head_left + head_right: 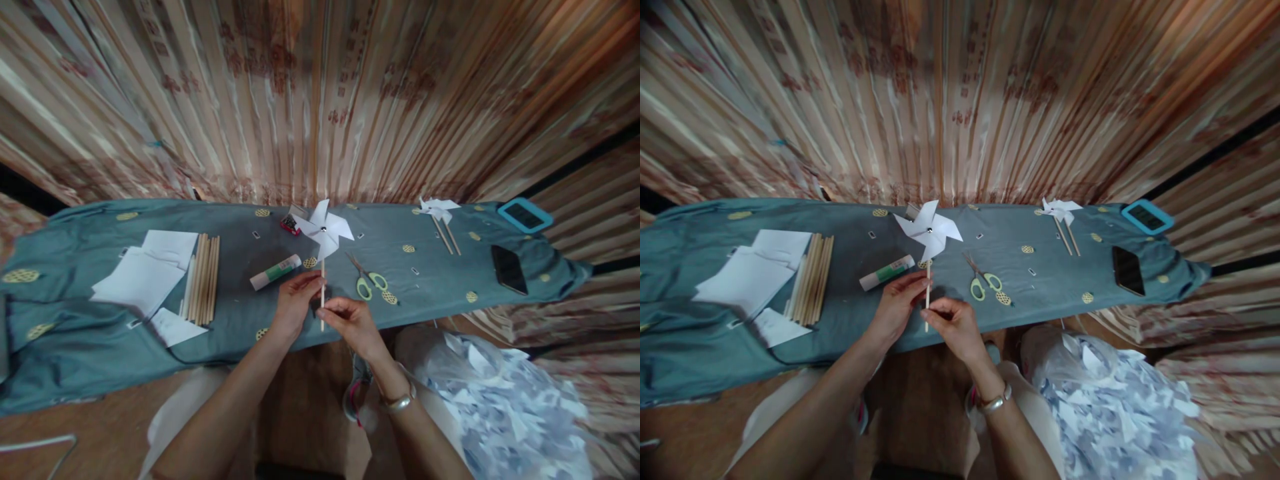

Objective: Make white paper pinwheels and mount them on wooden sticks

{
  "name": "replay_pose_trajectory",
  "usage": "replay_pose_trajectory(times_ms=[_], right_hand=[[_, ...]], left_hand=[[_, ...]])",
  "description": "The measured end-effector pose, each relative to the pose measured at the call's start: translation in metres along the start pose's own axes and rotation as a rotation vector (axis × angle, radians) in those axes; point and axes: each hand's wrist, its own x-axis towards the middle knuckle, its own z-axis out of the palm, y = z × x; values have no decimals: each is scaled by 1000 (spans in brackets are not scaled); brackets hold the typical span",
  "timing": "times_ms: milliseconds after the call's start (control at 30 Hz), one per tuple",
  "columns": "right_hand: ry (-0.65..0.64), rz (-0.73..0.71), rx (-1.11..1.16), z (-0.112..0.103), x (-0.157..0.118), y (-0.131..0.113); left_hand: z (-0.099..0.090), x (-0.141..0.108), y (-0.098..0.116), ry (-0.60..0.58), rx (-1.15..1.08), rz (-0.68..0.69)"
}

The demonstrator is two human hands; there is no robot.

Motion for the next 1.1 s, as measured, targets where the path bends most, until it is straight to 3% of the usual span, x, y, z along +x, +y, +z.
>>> replay_pose_trajectory(times_ms=[133, 267, 333, 400, 433, 533, 733, 900, 1100], right_hand=[[81, -19, -9, -4, 6, -12], [215, -76, -56, -27, 21, -34], [274, -106, -154, -50, 33, -42], [340, -116, -416, -79, 47, -47], [397, -80, -608, -96, 54, -49], [524, 30, -865, -149, 73, -52], [701, 270, -1164, -233, 102, -53], [710, 379, -1286, -272, 126, -45], [679, 407, -1346, -293, 148, -33]], left_hand=[[3, -2, 2, -27, -42, 13], [4, -3, -2, -45, -23, 0], [5, -4, -6, -50, 14, 1], [5, -5, -10, -56, 66, 5], [5, -6, -12, -63, 90, 4], [4, -9, -18, -87, 136, -11], [2, -16, -28, -126, 219, -53], [-1, -20, -29, -147, 207, -59], [-9, -22, -29, -131, 214, -70]])
